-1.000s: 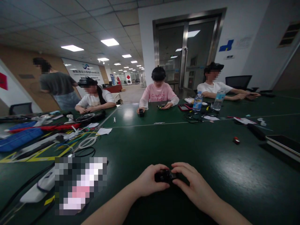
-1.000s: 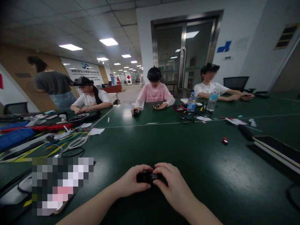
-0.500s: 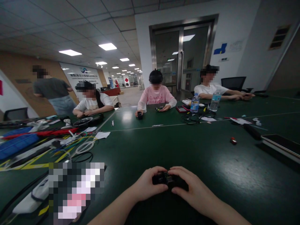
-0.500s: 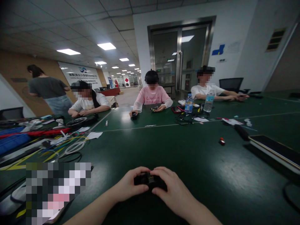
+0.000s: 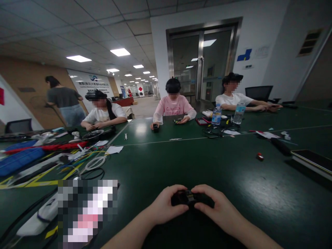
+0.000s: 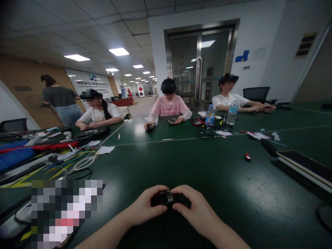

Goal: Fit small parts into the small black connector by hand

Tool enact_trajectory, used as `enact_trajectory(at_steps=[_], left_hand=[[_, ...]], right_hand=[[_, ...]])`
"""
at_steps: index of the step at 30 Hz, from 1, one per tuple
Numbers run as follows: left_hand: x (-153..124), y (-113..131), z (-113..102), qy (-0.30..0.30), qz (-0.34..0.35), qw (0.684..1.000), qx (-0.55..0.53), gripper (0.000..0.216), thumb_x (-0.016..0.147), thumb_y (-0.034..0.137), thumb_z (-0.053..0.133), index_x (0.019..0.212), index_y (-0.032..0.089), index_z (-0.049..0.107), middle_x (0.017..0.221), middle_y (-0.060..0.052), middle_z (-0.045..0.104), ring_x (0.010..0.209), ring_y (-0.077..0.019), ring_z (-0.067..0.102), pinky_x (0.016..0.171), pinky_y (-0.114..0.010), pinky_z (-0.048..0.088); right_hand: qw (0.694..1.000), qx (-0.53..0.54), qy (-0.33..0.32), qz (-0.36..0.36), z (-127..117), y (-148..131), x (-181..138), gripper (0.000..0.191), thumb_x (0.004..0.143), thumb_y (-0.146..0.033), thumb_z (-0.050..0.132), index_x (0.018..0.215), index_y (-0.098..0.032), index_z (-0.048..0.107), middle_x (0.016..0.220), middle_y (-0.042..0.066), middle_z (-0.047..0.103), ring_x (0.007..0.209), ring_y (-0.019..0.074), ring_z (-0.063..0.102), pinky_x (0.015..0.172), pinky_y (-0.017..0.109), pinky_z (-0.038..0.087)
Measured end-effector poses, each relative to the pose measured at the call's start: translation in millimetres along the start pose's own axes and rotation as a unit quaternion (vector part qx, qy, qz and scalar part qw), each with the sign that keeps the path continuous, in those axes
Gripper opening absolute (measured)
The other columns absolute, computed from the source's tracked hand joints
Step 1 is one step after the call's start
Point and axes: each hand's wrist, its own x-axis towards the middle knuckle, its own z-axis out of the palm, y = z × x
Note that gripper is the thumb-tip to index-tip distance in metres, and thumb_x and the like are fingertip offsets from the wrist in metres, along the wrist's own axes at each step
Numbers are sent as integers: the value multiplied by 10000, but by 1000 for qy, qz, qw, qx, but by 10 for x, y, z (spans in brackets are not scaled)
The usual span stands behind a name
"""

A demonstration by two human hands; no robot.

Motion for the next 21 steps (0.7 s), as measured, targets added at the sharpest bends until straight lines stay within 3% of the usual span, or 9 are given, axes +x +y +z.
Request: enact_trajectory(at_steps=[7,15,21], left_hand=[[-25,5,12,3,-16,999,40,495,734,275,649,1207,218,514,1152,-69,574,1051,-243,528,935,-367,414],[-25,25,28,11,-15,999,37,475,695,205,640,1162,220,550,1113,-58,596,1012,-234,540,907,-338,425],[55,-109,55,-13,-38,998,44,508,655,178,670,1150,213,560,1062,-70,598,981,-247,546,873,-345,425]], right_hand=[[1000,-3,-15,7,-1,61,-13,247,781,-183,624,1003,-276,675,1132,34,615,1066,209,577,956,371,426],[1000,-4,-12,6,-6,-66,-34,284,749,-145,619,1006,-256,669,1101,53,638,1038,215,592,934,360,444],[1000,-8,-21,-6,-12,-34,-37,296,735,-145,633,1004,-260,680,1110,54,630,1032,208,590,922,333,438]])
